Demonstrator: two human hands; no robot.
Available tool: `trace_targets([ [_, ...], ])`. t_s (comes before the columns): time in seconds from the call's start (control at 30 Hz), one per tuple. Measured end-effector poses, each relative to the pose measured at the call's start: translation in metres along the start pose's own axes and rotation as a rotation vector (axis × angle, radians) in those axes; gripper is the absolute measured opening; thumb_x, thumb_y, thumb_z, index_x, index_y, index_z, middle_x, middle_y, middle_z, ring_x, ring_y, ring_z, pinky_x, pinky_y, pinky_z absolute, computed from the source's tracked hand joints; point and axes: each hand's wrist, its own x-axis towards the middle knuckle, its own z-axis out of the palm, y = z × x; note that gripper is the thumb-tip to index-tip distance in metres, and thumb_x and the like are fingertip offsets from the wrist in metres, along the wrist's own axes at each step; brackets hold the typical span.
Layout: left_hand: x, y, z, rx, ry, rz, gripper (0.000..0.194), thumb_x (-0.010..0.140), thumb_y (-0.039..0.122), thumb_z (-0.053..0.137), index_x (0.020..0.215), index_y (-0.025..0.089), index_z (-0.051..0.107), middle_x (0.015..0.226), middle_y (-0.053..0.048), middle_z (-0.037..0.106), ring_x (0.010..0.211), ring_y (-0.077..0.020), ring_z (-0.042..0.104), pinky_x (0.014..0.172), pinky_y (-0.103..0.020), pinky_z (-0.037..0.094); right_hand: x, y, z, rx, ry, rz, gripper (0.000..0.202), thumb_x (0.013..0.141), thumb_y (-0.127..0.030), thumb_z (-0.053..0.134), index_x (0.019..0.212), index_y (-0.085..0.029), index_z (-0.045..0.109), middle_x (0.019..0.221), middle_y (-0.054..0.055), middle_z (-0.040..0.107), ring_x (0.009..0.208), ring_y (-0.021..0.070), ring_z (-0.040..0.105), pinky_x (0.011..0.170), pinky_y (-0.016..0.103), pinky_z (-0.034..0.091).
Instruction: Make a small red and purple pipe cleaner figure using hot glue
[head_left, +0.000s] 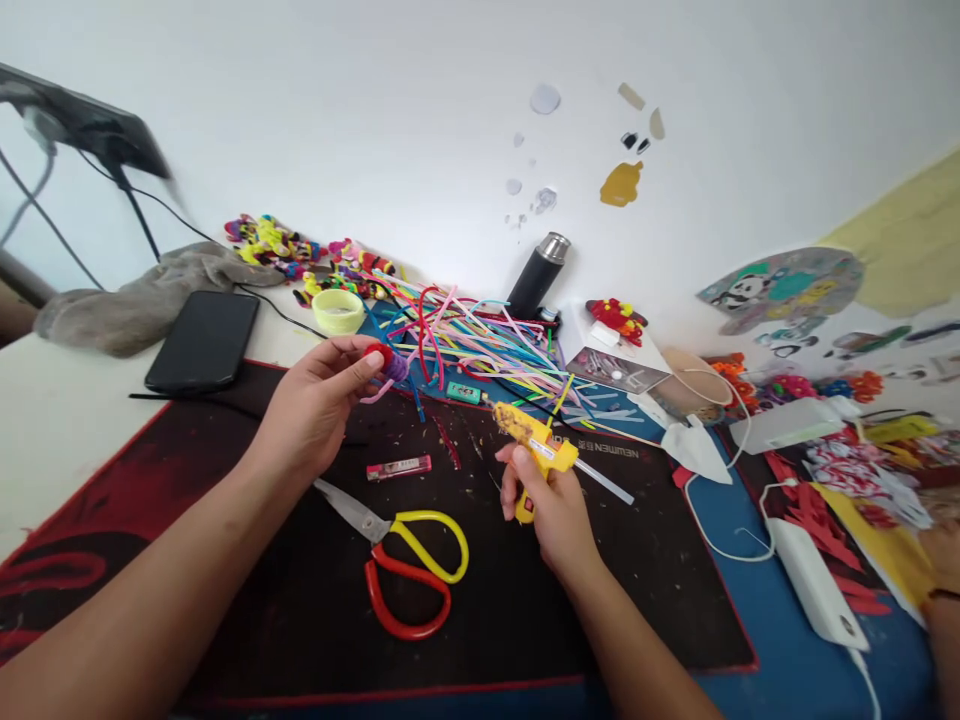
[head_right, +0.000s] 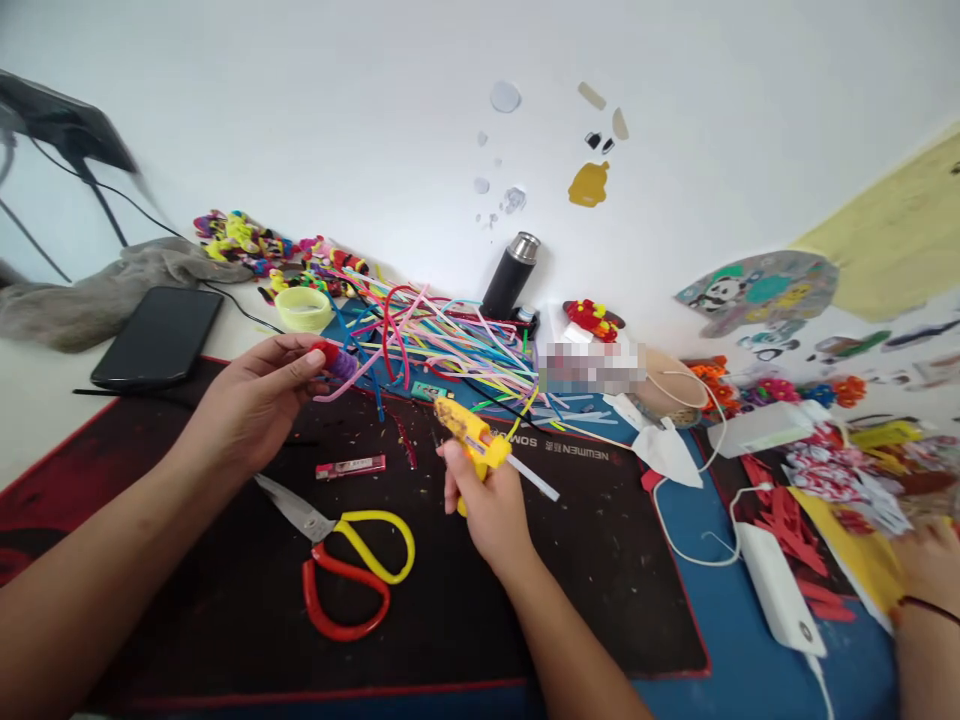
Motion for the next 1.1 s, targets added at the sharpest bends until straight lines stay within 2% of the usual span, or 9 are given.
trace_targets([
  [0.2, -0.001, -0.003, 0.000, -0.016, -0.023, -0.029, 0.031, 0.075, 0.029, 0.105, 0.098, 0.021, 0.085, 0.094, 0.001, 0.080, 0.086, -0.0139, 0.065, 0.074, -0.025, 0.051, -0.028, 0.026, -0.029, 0.013, 0.066, 0.068, 0.064, 0.098, -0.078, 0.068, 0.107, -0.015, 0.076, 0.067, -0.001, 0.066, 0.054, 0.0161, 0.064, 0.057, 0.028, 0.050],
  [0.33, 0.000, -0.004, 0.000, -0.010, -0.019, -0.026, 0.032, 0.073, 0.028, 0.107, 0.096, 0.021, 0.085, 0.094, 0.001, 0.081, 0.086, -0.0143, 0.065, 0.073, -0.025, 0.050, -0.027, 0.030, -0.044, -0.274, 0.165, 0.030, 0.063, 0.103, -0.077, 0.059, 0.098, -0.017, 0.075, 0.066, 0.002, 0.066, 0.056, 0.0197, 0.063, 0.057, 0.031, 0.049],
  [0.43, 0.000, -0.003, 0.002, -0.003, -0.014, -0.021, 0.032, 0.071, 0.030, 0.108, 0.093, 0.022, 0.085, 0.090, 0.001, 0.081, 0.085, -0.0152, 0.065, 0.071, -0.026, 0.050, -0.022, 0.025, -0.047, -0.586, 0.230, -0.053, 0.051, 0.109, -0.064, 0.055, 0.106, -0.018, 0.076, 0.081, 0.008, 0.076, 0.076, 0.0266, 0.074, 0.069, 0.034, 0.052],
  [0.5, -0.001, -0.002, 0.003, 0.004, -0.009, -0.020, 0.032, 0.071, 0.030, 0.108, 0.091, 0.022, 0.085, 0.089, 0.001, 0.081, 0.085, -0.0157, 0.065, 0.071, -0.026, 0.051, -0.018, 0.021, -0.046, -0.780, 0.206, -0.090, 0.038, 0.110, -0.053, 0.056, 0.119, -0.020, 0.073, 0.097, 0.010, 0.082, 0.087, 0.0291, 0.078, 0.073, 0.034, 0.050],
  [0.63, -0.004, 0.000, 0.005, 0.008, 0.009, -0.022, 0.036, 0.066, 0.030, 0.110, 0.089, 0.022, 0.083, 0.089, 0.002, 0.081, 0.085, -0.0152, 0.066, 0.071, -0.026, 0.052, -0.011, 0.014, -0.039, -1.043, 0.138, -0.122, 0.024, 0.108, -0.041, 0.060, 0.114, -0.022, 0.073, 0.103, 0.011, 0.083, 0.090, 0.0301, 0.078, 0.071, 0.033, 0.046],
  [0.73, -0.006, 0.003, 0.008, -0.004, 0.015, -0.024, 0.036, 0.068, 0.028, 0.109, 0.092, 0.019, 0.084, 0.090, 0.000, 0.080, 0.083, -0.0147, 0.066, 0.071, -0.025, 0.052, -0.006, 0.012, -0.036, -1.155, 0.115, -0.076, 0.017, 0.104, -0.031, 0.064, 0.113, -0.022, 0.074, 0.112, 0.012, 0.083, 0.092, 0.0295, 0.078, 0.070, 0.033, 0.046],
  [0.83, -0.010, 0.006, 0.013, -0.007, 0.028, -0.012, 0.038, 0.064, 0.029, 0.109, 0.091, 0.017, 0.085, 0.090, -0.001, 0.079, 0.082, -0.0149, 0.066, 0.069, -0.025, 0.051, -0.002, 0.009, -0.033, -1.186, 0.093, -0.063, 0.021, 0.102, -0.028, 0.066, 0.119, -0.022, 0.075, 0.121, 0.013, 0.082, 0.095, 0.0289, 0.079, 0.074, 0.033, 0.049],
  [0.93, -0.011, 0.009, 0.015, 0.001, 0.021, -0.003, 0.038, 0.062, 0.032, 0.110, 0.088, 0.019, 0.084, 0.087, -0.002, 0.079, 0.080, -0.0153, 0.066, 0.067, -0.025, 0.050, -0.002, 0.005, -0.033, -1.170, 0.018, -0.100, 0.030, 0.102, -0.032, 0.070, 0.130, -0.022, 0.076, 0.121, 0.013, 0.081, 0.099, 0.0308, 0.080, 0.079, 0.035, 0.054],
  [1.1, -0.007, 0.014, 0.006, -0.048, 0.021, -0.004, 0.037, 0.066, 0.029, 0.109, 0.091, 0.019, 0.084, 0.091, 0.000, 0.079, 0.081, -0.0137, 0.067, 0.068, -0.024, 0.053, -0.008, -0.003, -0.045, -1.139, -0.073, -0.123, 0.041, 0.104, -0.039, 0.069, 0.141, -0.022, 0.076, 0.122, 0.012, 0.082, 0.105, 0.0332, 0.081, 0.085, 0.041, 0.060],
])
